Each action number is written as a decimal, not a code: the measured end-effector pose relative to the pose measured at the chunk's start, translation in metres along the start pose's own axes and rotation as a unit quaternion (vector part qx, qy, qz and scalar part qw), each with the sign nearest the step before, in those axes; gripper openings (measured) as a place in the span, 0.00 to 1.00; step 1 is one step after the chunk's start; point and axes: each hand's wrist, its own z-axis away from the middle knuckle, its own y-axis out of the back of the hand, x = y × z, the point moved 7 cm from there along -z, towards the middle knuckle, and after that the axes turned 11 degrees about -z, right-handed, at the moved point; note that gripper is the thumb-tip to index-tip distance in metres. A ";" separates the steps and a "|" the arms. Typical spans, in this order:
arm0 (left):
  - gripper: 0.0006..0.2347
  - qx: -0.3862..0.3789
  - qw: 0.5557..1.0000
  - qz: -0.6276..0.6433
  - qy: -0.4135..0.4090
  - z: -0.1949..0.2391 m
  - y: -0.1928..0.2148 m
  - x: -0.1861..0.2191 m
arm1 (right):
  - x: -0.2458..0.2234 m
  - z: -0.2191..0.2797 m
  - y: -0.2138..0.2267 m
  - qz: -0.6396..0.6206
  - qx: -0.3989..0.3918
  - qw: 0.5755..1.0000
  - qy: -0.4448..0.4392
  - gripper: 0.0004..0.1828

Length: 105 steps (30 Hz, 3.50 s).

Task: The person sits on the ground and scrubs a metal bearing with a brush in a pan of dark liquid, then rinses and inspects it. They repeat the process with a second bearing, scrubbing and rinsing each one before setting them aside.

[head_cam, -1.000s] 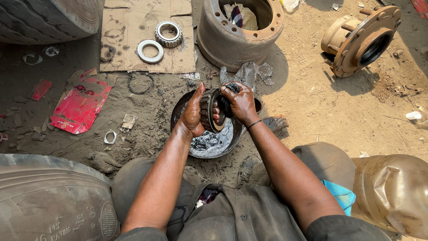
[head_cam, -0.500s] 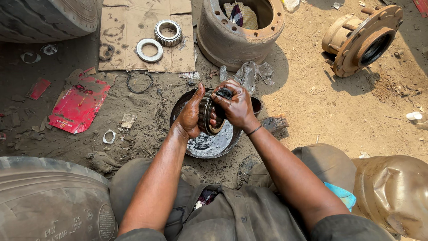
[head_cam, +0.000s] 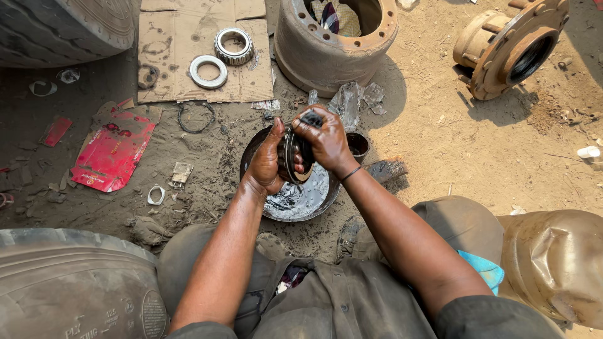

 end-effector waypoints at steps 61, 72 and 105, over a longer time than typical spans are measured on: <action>0.08 0.273 0.940 -0.130 0.155 -0.058 0.139 -0.148 | 0.299 0.083 -0.001 0.178 -0.063 0.878 -0.440 0.38; 0.21 0.344 0.901 -0.086 0.251 -0.072 0.198 -0.206 | 0.277 0.064 -0.022 0.445 -0.289 0.721 -0.446 0.46; 0.20 0.330 0.909 -0.159 0.200 -0.100 0.130 -0.162 | 0.212 0.002 -0.029 0.343 0.021 0.933 -0.111 0.17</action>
